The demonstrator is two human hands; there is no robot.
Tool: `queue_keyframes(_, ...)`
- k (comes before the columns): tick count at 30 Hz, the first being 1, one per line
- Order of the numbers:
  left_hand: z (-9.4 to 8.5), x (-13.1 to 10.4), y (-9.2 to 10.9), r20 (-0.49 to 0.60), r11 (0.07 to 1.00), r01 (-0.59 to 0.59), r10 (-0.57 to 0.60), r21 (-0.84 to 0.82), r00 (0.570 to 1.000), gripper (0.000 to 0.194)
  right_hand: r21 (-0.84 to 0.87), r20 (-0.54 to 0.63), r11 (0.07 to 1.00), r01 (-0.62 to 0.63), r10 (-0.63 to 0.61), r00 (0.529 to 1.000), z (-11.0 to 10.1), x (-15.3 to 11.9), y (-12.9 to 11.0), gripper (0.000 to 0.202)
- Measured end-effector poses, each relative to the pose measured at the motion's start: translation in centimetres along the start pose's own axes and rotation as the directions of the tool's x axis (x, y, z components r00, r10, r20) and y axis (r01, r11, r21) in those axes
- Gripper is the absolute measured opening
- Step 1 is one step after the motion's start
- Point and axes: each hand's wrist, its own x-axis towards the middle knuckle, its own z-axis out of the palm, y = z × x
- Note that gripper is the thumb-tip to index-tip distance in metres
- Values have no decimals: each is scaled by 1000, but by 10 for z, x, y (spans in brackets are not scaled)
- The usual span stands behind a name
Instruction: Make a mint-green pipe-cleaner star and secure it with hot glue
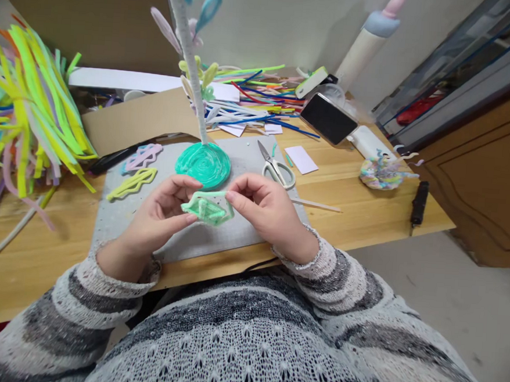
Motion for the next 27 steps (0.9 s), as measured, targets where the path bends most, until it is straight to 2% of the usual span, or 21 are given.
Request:
queue_keyframes(6, 0, 2, -1, -6, 999, -46, 46, -27, 999, 38, -23, -8, 999, 39, -39, 999, -1, -1, 1, 10)
queue_keyframes(15, 0, 2, -4, -47, 998, -17, 14, -67, 999, 38, -39, 19, 993, 107, -107, 994, -4, -4, 7, 10)
queue_keyframes(27, -1, 3, -5, -74, 989, -20, 9, -143, 997, 39, -78, 25, 991, 107, -106, 994, -5, -3, 12, 11)
